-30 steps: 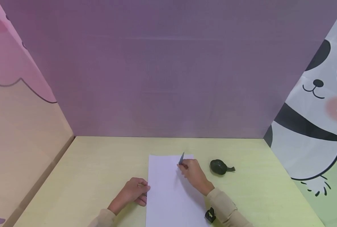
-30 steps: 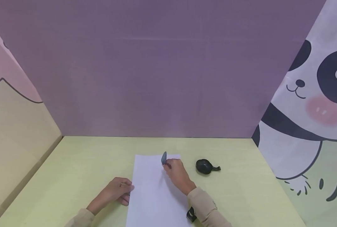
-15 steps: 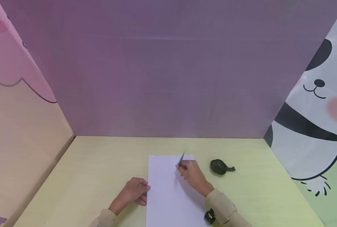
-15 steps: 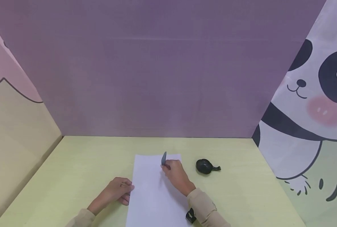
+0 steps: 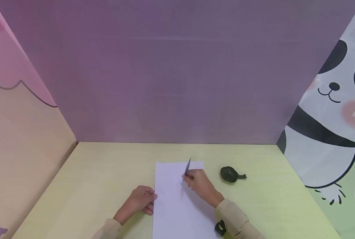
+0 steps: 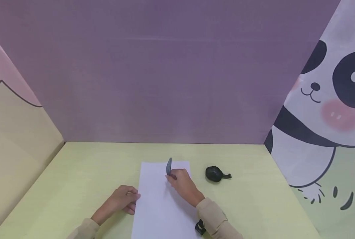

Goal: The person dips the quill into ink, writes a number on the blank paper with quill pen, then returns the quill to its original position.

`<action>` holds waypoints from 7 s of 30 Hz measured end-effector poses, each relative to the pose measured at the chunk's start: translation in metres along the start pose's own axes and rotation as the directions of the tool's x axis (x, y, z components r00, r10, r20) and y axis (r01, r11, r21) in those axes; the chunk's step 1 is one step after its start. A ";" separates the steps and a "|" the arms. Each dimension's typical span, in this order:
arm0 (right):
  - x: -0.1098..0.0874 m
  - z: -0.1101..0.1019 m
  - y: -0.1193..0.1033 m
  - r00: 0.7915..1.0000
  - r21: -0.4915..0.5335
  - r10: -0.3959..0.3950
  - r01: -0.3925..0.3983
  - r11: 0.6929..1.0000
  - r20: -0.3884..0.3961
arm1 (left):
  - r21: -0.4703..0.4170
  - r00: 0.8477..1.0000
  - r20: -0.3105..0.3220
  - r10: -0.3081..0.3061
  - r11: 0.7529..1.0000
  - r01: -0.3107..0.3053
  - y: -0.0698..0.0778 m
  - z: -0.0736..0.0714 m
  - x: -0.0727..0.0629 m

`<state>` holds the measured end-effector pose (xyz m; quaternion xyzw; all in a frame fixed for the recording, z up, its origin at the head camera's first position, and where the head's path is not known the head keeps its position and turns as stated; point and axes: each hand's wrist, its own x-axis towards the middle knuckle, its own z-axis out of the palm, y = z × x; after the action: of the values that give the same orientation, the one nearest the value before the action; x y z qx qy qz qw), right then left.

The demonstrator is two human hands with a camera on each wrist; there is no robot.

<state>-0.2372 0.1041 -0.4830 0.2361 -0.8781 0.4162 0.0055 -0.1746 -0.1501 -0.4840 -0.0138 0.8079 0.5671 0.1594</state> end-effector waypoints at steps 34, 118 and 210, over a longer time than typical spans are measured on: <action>-0.017 -0.004 -0.008 0.992 0.021 -0.034 0.032 0.999 0.122 | 0.030 0.997 -0.077 -0.017 0.999 0.019 0.000 0.006 0.008; -0.062 -0.020 0.001 0.986 0.077 -0.092 0.082 0.994 0.136 | 0.051 0.999 -0.051 0.001 0.999 0.002 -0.003 0.002 0.011; -0.053 -0.035 0.011 0.999 0.104 0.050 -0.050 0.993 0.002 | 0.034 0.999 -0.037 0.011 0.999 -0.009 -0.001 0.003 0.007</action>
<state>-0.2008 0.1573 -0.4788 0.2138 -0.8609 0.4613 -0.0169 -0.1805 -0.1468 -0.4879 -0.0175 0.8203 0.5538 0.1419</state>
